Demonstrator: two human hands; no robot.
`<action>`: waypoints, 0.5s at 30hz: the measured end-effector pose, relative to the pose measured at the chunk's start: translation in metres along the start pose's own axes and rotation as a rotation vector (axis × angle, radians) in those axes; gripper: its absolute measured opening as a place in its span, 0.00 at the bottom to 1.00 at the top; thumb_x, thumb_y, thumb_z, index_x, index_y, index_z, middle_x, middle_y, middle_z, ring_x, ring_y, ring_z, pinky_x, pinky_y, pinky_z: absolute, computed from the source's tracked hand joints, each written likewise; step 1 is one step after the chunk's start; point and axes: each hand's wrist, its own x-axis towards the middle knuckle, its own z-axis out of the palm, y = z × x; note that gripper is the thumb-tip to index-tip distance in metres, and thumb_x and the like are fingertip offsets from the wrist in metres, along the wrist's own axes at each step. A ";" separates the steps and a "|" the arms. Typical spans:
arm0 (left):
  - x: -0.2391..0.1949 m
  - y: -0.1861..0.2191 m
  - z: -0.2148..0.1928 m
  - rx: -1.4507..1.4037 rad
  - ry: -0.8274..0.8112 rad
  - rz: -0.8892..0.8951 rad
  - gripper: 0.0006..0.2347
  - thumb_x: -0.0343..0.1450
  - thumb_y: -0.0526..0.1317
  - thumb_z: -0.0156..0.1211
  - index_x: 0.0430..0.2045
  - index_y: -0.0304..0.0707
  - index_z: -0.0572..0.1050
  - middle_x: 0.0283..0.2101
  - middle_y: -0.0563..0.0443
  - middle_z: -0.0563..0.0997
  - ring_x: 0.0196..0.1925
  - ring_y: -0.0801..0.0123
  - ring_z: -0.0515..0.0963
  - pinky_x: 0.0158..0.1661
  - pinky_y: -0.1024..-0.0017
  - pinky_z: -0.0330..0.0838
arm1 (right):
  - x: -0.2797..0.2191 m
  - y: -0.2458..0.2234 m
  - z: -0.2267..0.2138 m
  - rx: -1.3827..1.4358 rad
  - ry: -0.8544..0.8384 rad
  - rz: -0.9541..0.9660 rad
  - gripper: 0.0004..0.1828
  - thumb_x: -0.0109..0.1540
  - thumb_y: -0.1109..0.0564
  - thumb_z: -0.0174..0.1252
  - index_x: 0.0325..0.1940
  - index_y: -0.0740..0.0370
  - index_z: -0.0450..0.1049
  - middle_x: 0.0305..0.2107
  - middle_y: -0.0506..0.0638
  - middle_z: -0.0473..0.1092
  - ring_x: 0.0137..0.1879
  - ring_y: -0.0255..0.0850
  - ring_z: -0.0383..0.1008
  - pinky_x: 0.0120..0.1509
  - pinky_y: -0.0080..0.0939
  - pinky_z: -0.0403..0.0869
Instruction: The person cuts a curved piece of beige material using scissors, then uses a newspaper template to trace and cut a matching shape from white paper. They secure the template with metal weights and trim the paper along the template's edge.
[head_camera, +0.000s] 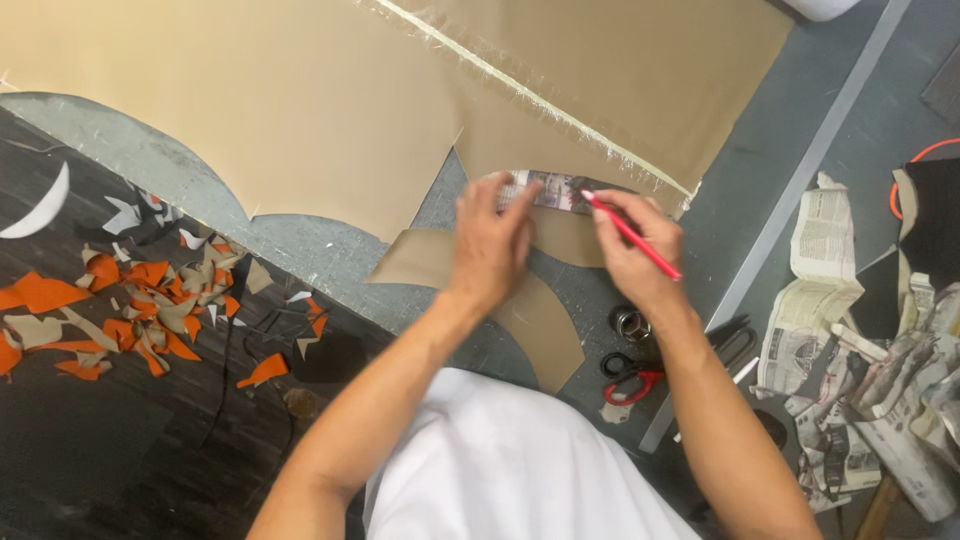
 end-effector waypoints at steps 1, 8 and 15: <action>0.007 -0.010 -0.008 0.005 -0.033 -0.018 0.18 0.69 0.32 0.62 0.55 0.46 0.76 0.53 0.41 0.72 0.58 0.50 0.71 0.56 0.54 0.67 | 0.002 -0.004 0.009 0.030 -0.037 -0.027 0.11 0.65 0.61 0.64 0.51 0.60 0.81 0.37 0.52 0.76 0.35 0.36 0.74 0.39 0.35 0.72; 0.045 -0.049 -0.029 -0.047 -0.196 -0.013 0.17 0.65 0.31 0.64 0.48 0.49 0.82 0.38 0.46 0.72 0.45 0.53 0.72 0.45 0.58 0.69 | 0.028 -0.025 0.053 -0.072 -0.135 -0.406 0.12 0.60 0.64 0.65 0.47 0.60 0.81 0.39 0.52 0.78 0.47 0.48 0.76 0.55 0.47 0.73; 0.040 -0.047 -0.025 -0.043 -0.212 -0.036 0.18 0.65 0.30 0.63 0.48 0.51 0.82 0.40 0.47 0.72 0.47 0.53 0.71 0.47 0.59 0.68 | 0.026 -0.016 0.052 -0.064 -0.117 -0.266 0.09 0.62 0.63 0.64 0.47 0.60 0.81 0.40 0.52 0.78 0.47 0.47 0.77 0.54 0.45 0.75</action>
